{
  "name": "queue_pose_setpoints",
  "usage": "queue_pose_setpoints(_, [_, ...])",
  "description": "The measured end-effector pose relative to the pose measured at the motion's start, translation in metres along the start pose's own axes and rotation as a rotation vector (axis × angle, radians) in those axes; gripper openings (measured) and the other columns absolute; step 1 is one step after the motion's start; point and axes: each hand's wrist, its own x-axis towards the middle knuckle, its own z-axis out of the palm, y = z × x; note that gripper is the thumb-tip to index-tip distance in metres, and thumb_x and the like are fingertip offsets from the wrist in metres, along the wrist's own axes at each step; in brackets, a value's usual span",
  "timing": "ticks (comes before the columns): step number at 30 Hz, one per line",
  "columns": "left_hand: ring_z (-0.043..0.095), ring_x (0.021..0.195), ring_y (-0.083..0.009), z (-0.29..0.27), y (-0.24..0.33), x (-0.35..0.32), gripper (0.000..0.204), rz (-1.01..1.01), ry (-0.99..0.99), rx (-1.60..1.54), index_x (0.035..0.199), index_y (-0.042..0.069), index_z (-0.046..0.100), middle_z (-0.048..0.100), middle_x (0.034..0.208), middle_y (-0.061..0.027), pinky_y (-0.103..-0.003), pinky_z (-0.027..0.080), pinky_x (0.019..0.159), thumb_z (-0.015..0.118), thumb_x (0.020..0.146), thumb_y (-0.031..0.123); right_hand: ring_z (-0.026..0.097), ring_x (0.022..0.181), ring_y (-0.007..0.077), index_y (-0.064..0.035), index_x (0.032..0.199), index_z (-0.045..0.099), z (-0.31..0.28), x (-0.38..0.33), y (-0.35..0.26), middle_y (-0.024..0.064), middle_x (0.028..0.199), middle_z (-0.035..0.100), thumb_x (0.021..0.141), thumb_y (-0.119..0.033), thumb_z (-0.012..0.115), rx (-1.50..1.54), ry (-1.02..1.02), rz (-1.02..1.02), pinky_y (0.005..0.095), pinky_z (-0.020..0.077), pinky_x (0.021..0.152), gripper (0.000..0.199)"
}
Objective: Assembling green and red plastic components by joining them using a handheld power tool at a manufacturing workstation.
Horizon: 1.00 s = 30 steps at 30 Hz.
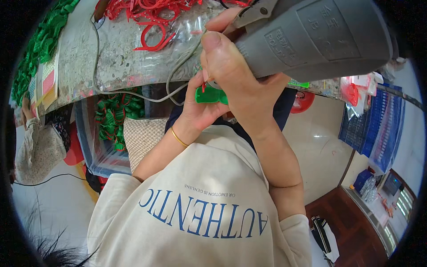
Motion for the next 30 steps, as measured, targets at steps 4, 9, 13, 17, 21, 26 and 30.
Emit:
queue_pose_setpoints(4, [0.053,0.117,-0.0291,0.0,-0.001,0.0,0.058,0.001,-0.02,0.021,0.134,0.007,0.039,0.052,0.128,-0.0137,-0.049,0.047,0.096,0.054,0.09,0.043,0.043,0.052,0.0125,-0.0027,0.104,0.052,0.0,0.0,0.001,0.003,0.061,0.045,0.09,-0.009,0.051,-0.008,0.001,0.005,0.0286,0.0377,0.052,0.015])
queue_pose_setpoints(9, [0.053,0.117,-0.0295,0.007,0.002,-0.004,0.059,-0.019,-0.016,0.062,0.134,0.007,0.039,0.052,0.129,-0.0139,-0.05,0.048,0.095,0.053,0.09,0.044,0.043,0.051,0.0125,-0.0047,0.102,0.052,-0.001,-0.001,-0.001,0.0024,0.061,0.045,0.091,-0.01,0.051,-0.092,-0.051,-0.033,0.0286,0.0378,0.051,0.012])
queue_pose_setpoints(13, [0.056,0.113,-0.0256,0.003,0.005,-0.004,0.057,-0.034,0.006,0.061,0.133,0.006,0.041,0.054,0.124,-0.0127,-0.045,0.051,0.091,0.052,0.091,0.044,0.042,0.049,0.0126,-0.0056,0.102,0.051,-0.004,-0.003,-0.001,0.0017,0.061,0.045,0.092,-0.012,0.051,-0.171,-0.092,-0.079,0.0284,0.0367,0.049,0.012])
queue_pose_setpoints(17, [0.06,0.104,-0.0205,0.006,0.01,-0.006,0.053,0.03,0.053,0.195,0.131,0.007,0.043,0.057,0.118,-0.01,-0.038,0.054,0.083,0.052,0.092,0.042,0.042,0.049,0.0124,-0.0057,0.103,0.05,0.001,-0.005,-0.001,0.0009,0.061,0.045,0.092,-0.013,0.051,-0.17,-0.068,-0.073,0.028,0.0356,0.048,0.013])
queue_pose_setpoints(21, [0.061,0.095,-0.0161,0.024,0.017,-0.018,0.054,-0.028,0.122,0.209,0.135,0.009,0.037,0.057,0.116,-0.0066,-0.032,0.053,0.073,0.052,0.093,0.04,0.042,0.05,0.0115,-0.0068,0.106,0.051,0.004,0.008,-0.002,-0.0006,0.063,0.047,0.092,-0.015,0.053,0.037,-0.21,-0.018,0.027,0.0354,0.049,0.017])
queue_pose_setpoints(26, [0.06,0.098,-0.0192,0.043,0.038,-0.041,0.06,0.159,0.065,0.556,0.14,0.009,0.03,0.054,0.116,-0.0092,-0.035,0.053,0.078,0.058,0.09,0.028,0.047,0.052,0.0098,-0.0085,0.109,0.051,0.01,0.025,-0.017,-0.0029,0.066,0.05,0.091,-0.023,0.059,0.315,-0.446,0.038,0.0255,0.037,0.051,0.024])
queue_pose_setpoints(30, [0.06,0.102,-0.0231,0.005,0.085,-0.094,0.065,0.397,0.328,0.659,0.134,0.007,0.04,0.055,0.119,-0.011,-0.041,0.05,0.09,0.064,0.083,0.04,0.048,0.053,0.0093,-0.0103,0.109,0.051,0.004,0.044,-0.066,-0.0034,0.066,0.051,0.09,-0.026,0.06,0.318,-0.426,-0.057,0.0248,0.0384,0.054,0.027])
